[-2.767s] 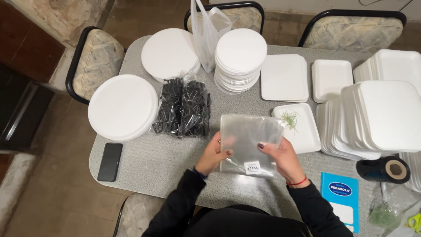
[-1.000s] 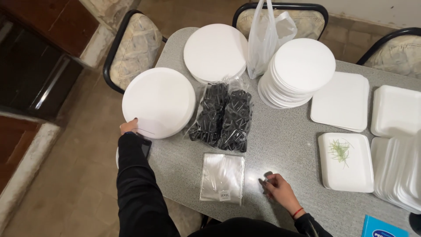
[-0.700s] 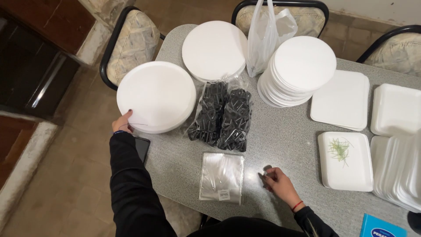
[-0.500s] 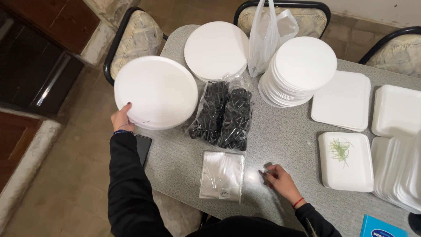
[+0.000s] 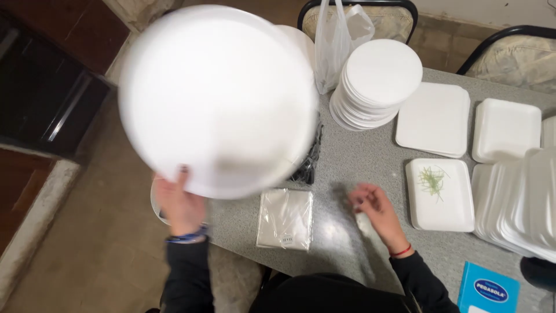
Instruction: The person organizes and prepares disposable packaging supplies by rearranging stacks of plates, bowls, and containers, and then wraps a stack of small plates with black tape using scissors to cut it.
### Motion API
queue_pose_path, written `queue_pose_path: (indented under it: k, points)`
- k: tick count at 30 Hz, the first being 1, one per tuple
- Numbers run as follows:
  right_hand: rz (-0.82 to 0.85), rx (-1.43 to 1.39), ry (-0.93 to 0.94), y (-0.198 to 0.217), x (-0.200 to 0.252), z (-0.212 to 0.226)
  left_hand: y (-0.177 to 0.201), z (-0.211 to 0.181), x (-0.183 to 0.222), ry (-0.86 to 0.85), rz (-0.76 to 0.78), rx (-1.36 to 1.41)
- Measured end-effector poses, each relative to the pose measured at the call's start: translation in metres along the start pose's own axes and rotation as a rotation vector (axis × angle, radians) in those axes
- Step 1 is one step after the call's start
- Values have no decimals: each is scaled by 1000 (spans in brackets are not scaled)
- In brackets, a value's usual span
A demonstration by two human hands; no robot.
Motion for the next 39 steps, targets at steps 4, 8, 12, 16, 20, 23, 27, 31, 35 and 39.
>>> queue_pose_path:
  k: [4,8,12,16,20,23,27,31,35,39]
  points:
    - [-7,-312,23,-4,14,65,-58,44,59,287,75,-46]
    - [-257,-398,-52,21,40,82,-80,112,99,530,238,58]
    - [-490,-314,-37,58,65,70,-99,154,120,751,283,27]
    - [-621,-254,-3,88,89,69,-115,158,116,654,451,-354]
    - [-697,-216,22,112,107,63,-149,170,95,-173,803,-1194]
    - [-716,-186,22,111,108,64,-163,248,73,-541,1088,-1750]
    - [-738,-126,36,118,107,52,-173,306,55,-774,1365,-2339]
    - [-731,-145,44,112,111,54,-191,270,55,-801,1480,-2622]
    - [-735,-159,-3,114,114,41,-178,276,46,-764,1559,-2713]
    - [-733,-152,-13,113,109,39,-163,283,32,-772,1543,-2675]
Point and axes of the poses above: each hand's wrist, its own x-axis away from the middle knuckle, its own y-axis out of the back of the hand, z = x × y, the point moved 1 cm from there along -x, towards the middle knuckle, and after that the axes turned 2 degrees about -x, right-handed, at the moved point
